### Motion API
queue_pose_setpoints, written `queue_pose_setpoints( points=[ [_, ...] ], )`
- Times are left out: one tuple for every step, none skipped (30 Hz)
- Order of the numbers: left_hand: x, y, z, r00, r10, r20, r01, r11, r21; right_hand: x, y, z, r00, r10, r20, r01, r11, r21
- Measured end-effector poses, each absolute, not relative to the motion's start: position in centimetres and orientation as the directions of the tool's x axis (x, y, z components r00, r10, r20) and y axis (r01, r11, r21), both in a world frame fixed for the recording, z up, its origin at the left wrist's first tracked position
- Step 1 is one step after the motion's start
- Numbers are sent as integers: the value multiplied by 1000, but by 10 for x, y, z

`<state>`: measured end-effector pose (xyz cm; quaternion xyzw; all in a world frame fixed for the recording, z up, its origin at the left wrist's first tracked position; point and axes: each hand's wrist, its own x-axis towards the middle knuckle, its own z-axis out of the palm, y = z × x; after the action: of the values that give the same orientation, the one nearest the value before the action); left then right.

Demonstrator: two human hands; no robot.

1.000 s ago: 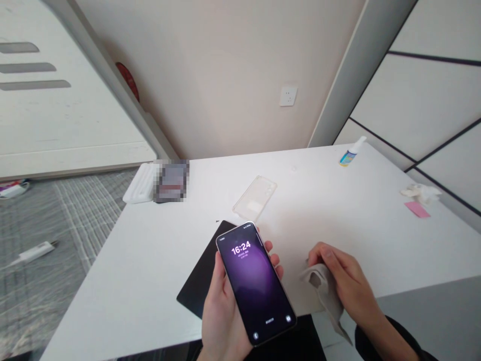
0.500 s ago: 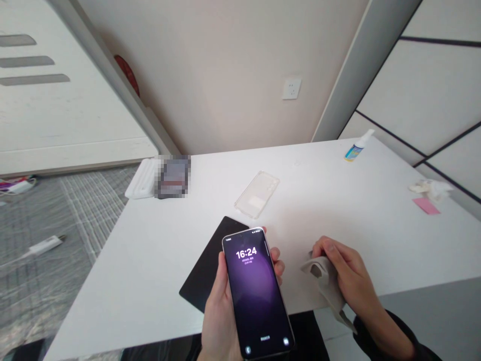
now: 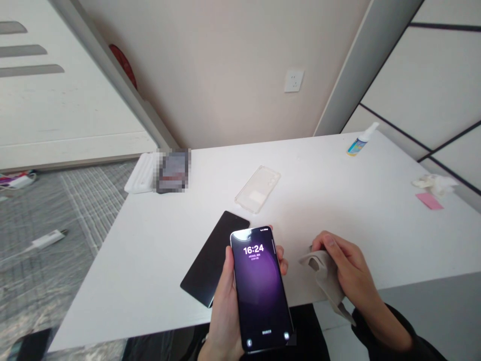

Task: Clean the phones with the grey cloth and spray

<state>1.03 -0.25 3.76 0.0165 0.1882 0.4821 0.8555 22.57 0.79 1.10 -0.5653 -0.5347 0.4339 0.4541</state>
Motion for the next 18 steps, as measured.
queue_pose_setpoints(
  points=[
    [11,-2,37,458,831,-315,-819,533,214,226,8,11,49,999,-5,212,-15,-977],
    [12,-2,36,450,831,-327,-818,530,221,226,8,11,47,999,-5,214,-15,-977],
    [13,-2,34,440,830,-343,-818,528,228,226,7,11,43,999,-5,216,-14,-976],
    [14,-2,33,429,828,-360,-819,525,232,226,7,11,40,999,-3,217,-12,-976],
    [15,-2,31,424,823,-379,-816,528,233,226,7,11,38,999,-2,218,-10,-976],
    [15,-2,29,418,818,-395,-815,530,235,225,7,12,36,999,-1,220,-8,-975],
    [16,-2,27,413,814,-409,-814,531,234,225,7,12,35,999,1,223,-7,-975],
    [17,-2,26,414,807,-422,-812,537,228,224,7,13,35,999,3,226,-5,-974],
    [17,-2,25,417,800,-431,-810,542,223,224,7,13,34,999,5,229,-3,-973],
    [17,-1,24,421,795,-436,-807,548,220,223,7,13,34,999,7,233,-1,-972],
    [17,-1,23,425,794,-435,-805,551,220,223,7,13,33,999,9,237,1,-971],
    [17,-1,22,429,797,-425,-805,551,220,223,7,13,31,999,11,241,3,-971],
    [17,-1,22,437,803,-406,-805,551,222,223,7,13,28,1000,13,245,5,-970],
    [16,-1,21,445,810,-383,-805,549,225,223,7,13,25,1000,14,248,8,-969],
    [16,-2,21,451,817,-360,-807,546,227,223,6,13,22,1000,16,252,10,-968],
    [16,-2,21,458,820,-342,-808,545,225,223,6,13,20,1000,18,255,13,-967],
    [16,-3,20,461,823,-330,-809,543,225,223,6,13,17,1000,21,259,16,-966],
    [16,-3,20,465,824,-324,-808,544,224,223,6,14,15,1000,24,262,19,-965]
  ],
)
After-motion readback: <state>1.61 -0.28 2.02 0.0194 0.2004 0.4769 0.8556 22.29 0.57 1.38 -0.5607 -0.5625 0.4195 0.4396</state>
